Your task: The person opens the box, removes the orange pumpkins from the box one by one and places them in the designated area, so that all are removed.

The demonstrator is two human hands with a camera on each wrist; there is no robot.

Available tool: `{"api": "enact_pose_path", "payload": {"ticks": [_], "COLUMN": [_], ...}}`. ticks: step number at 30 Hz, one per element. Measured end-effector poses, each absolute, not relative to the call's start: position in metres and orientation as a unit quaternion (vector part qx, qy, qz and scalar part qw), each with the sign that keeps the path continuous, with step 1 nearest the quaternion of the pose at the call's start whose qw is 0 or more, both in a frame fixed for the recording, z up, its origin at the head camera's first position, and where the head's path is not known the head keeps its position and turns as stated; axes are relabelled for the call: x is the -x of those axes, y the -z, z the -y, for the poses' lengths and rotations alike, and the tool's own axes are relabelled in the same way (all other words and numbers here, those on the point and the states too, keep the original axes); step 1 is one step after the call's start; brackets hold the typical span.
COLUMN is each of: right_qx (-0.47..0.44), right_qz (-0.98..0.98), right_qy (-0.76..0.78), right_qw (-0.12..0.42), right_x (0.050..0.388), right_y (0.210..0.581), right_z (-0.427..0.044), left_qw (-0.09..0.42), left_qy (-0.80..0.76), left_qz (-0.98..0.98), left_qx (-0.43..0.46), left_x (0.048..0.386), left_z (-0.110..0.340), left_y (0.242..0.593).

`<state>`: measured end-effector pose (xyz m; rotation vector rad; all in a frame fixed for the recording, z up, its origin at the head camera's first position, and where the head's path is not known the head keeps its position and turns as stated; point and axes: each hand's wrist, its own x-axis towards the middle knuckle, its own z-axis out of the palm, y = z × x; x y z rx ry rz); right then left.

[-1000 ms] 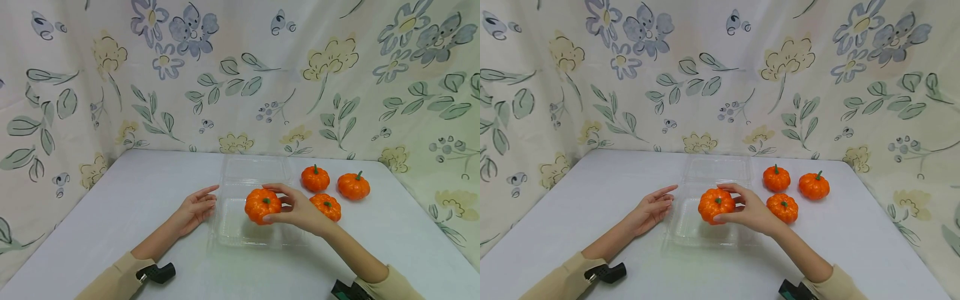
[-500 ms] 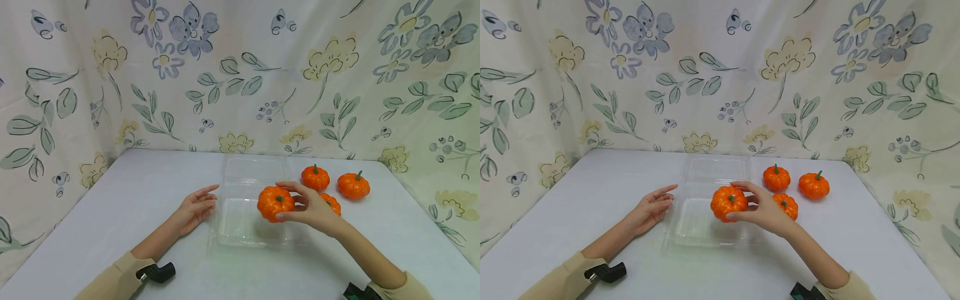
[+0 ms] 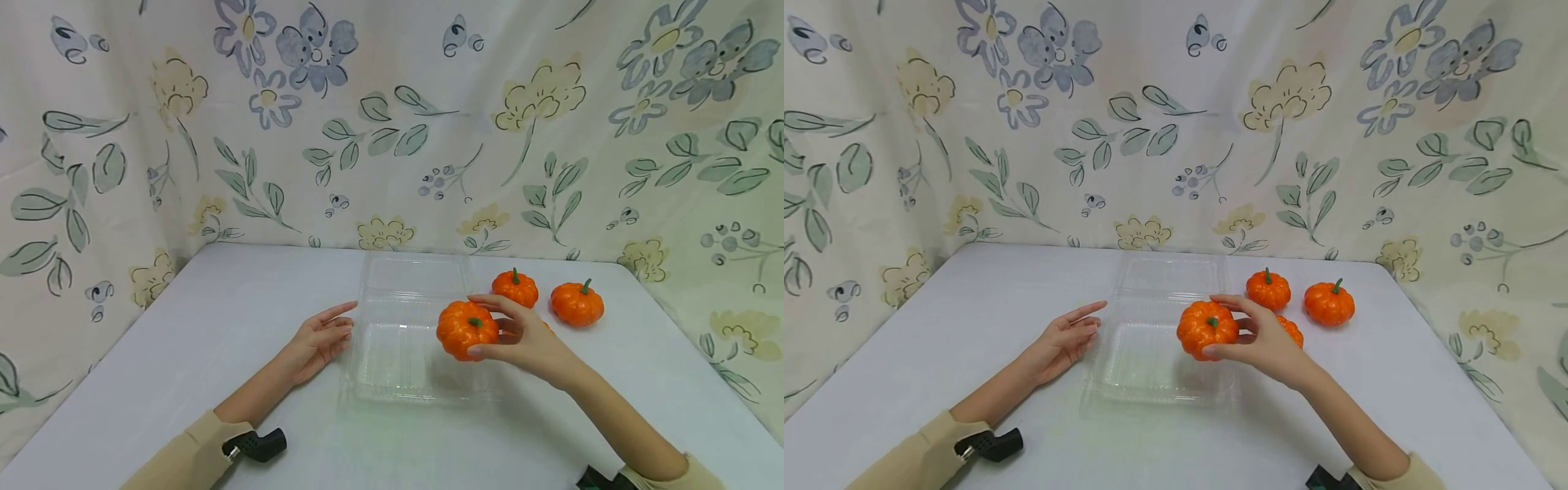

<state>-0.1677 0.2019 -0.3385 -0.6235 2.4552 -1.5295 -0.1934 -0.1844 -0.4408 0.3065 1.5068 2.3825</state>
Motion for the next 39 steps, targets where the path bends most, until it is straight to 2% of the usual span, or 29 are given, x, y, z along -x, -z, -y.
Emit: {"api": "enact_pose_path", "payload": {"ticks": [18,39], "right_qx": [0.190,0.157], "right_qz": [-0.844,-0.869], "right_qy": [0.498,0.468], "right_qw": [0.060,0.040], "right_x": [0.160,0.159], "right_y": [0.333,0.331], "right_z": [-0.226,-0.258], "left_qw": [0.167,0.156], "left_qy": [-0.841,-0.838], "left_qz": [-0.500,-0.510], "left_qx": [-0.121,-0.113], "left_x": [0.192,0.193], "left_z": [0.185,0.184], "left_y": [0.440,0.440]}}
